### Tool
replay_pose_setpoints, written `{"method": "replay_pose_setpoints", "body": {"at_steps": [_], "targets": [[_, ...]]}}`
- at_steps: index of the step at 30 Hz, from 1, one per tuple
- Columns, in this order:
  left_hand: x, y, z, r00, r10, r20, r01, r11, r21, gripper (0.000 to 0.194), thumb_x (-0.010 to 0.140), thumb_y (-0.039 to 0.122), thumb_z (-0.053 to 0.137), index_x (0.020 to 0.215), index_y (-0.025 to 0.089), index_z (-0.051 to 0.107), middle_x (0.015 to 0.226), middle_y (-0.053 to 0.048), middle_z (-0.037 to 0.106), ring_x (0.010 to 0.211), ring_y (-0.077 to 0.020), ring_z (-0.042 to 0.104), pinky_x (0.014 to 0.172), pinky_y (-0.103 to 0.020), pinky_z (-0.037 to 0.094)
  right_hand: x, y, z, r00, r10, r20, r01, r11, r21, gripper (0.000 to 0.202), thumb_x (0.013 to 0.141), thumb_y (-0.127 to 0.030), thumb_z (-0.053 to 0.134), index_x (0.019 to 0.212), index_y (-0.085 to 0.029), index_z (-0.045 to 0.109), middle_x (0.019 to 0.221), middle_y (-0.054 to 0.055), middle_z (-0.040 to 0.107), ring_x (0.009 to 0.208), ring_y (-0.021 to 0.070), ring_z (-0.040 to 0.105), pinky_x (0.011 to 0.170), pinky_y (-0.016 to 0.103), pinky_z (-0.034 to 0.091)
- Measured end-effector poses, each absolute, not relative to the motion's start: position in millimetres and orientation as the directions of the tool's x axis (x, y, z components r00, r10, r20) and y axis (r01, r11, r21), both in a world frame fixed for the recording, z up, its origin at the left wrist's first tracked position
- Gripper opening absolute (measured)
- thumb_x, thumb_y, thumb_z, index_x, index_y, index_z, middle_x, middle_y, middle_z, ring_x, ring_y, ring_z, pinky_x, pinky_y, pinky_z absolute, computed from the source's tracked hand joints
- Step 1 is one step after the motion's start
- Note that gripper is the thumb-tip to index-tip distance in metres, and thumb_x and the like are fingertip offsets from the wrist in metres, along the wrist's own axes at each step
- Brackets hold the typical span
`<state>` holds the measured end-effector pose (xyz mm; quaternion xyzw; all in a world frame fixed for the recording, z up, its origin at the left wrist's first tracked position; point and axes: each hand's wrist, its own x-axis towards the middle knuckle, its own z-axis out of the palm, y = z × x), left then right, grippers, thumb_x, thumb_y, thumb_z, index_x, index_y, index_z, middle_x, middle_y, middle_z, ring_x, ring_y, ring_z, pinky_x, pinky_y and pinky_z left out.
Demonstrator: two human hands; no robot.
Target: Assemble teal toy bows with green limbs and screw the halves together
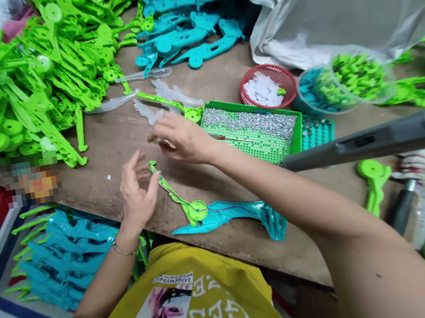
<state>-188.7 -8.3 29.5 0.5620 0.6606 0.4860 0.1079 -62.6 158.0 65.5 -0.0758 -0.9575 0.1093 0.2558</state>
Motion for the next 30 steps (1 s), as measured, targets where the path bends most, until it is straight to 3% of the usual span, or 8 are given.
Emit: {"method": "replay_pose_setpoints", "body": {"at_steps": [2,6,9,12,16,20,30], "targets": [[-188.1,5.1,37.5,-0.360,0.808,0.466,0.665,-0.128,0.736,0.059,0.091,0.036,0.064,0.141,0.016,0.040,0.131,-0.017,0.055,0.100,-0.0184,0.063,0.084,-0.032,0.056,-70.9,139.5,85.7,-0.741,0.330,0.585,0.070,0.904,-0.422,0.017,0.089,-0.019,0.051,0.104,-0.019,0.058,0.095,0.005,0.065,0.088,0.0183,0.059,0.082,0.036,0.049],[-190.7,8.2,55.0,-0.367,0.776,0.514,0.642,-0.189,0.743,0.027,0.093,0.038,0.058,0.109,0.016,0.059,0.102,-0.008,0.063,0.095,-0.0196,0.063,0.085,-0.034,0.053,-79.9,100.0,122.1,-0.705,0.469,0.532,0.011,0.758,-0.653,0.017,0.090,-0.027,0.056,0.106,-0.019,0.058,0.095,0.003,0.064,0.084,0.0149,0.060,0.081,0.034,0.053],[-198.2,-9.6,59.9,-0.457,0.861,0.225,0.306,-0.085,0.948,0.023,0.091,0.038,0.062,0.103,0.018,0.058,0.087,-0.002,0.064,0.078,-0.0139,0.064,0.069,-0.026,0.054,-69.0,91.7,127.9,-0.692,0.585,0.422,0.035,0.612,-0.790,0.032,0.090,-0.038,0.061,0.115,-0.019,0.056,0.105,0.004,0.064,0.086,0.0138,0.063,0.079,0.030,0.055],[-205.4,-29.2,52.1,-0.439,0.889,-0.130,-0.077,0.107,0.991,0.046,0.079,0.035,0.077,0.113,0.019,0.050,0.075,0.004,0.063,0.060,-0.0091,0.059,0.051,-0.018,0.048,-44.0,92.3,111.5,-0.664,0.713,0.224,0.165,0.432,-0.886,0.031,0.086,-0.039,0.067,0.108,-0.019,0.061,0.101,0.004,0.068,0.077,0.0126,0.063,0.071,0.028,0.054],[-205.0,-39.0,31.7,-0.282,0.892,-0.352,-0.228,0.295,0.928,0.067,0.071,0.030,0.083,0.122,0.018,0.042,0.066,0.007,0.061,0.052,-0.0074,0.056,0.047,-0.016,0.047,-11.5,77.3,79.0,-0.664,0.742,-0.090,0.356,0.208,-0.911,0.015,0.083,-0.030,0.066,0.089,-0.016,0.066,0.080,0.003,0.070,0.069,0.0134,0.062,0.066,0.028,0.050],[-200.4,-33.2,17.8,-0.273,0.895,-0.352,-0.229,0.295,0.928,0.077,0.073,0.029,0.081,0.133,0.018,0.035,0.073,0.006,0.065,0.060,-0.0089,0.061,0.051,-0.017,0.050,6.2,56.2,61.5,-0.610,0.752,-0.251,0.400,0.018,-0.916,0.018,0.082,-0.031,0.064,0.093,-0.016,0.066,0.084,0.005,0.072,0.074,0.0166,0.066,0.067,0.030,0.052],[-202.4,-27.2,4.2,-0.272,0.896,-0.350,-0.198,0.304,0.932,0.108,0.072,0.026,0.080,0.154,0.015,0.010,0.071,0.006,0.064,0.058,-0.0096,0.061,0.051,-0.019,0.052,24.8,39.9,50.1,-0.498,0.824,-0.270,0.445,-0.024,-0.895,0.023,0.085,-0.037,0.063,0.095,-0.017,0.069,0.089,0.007,0.075,0.081,0.0197,0.069,0.075,0.033,0.054]]}}
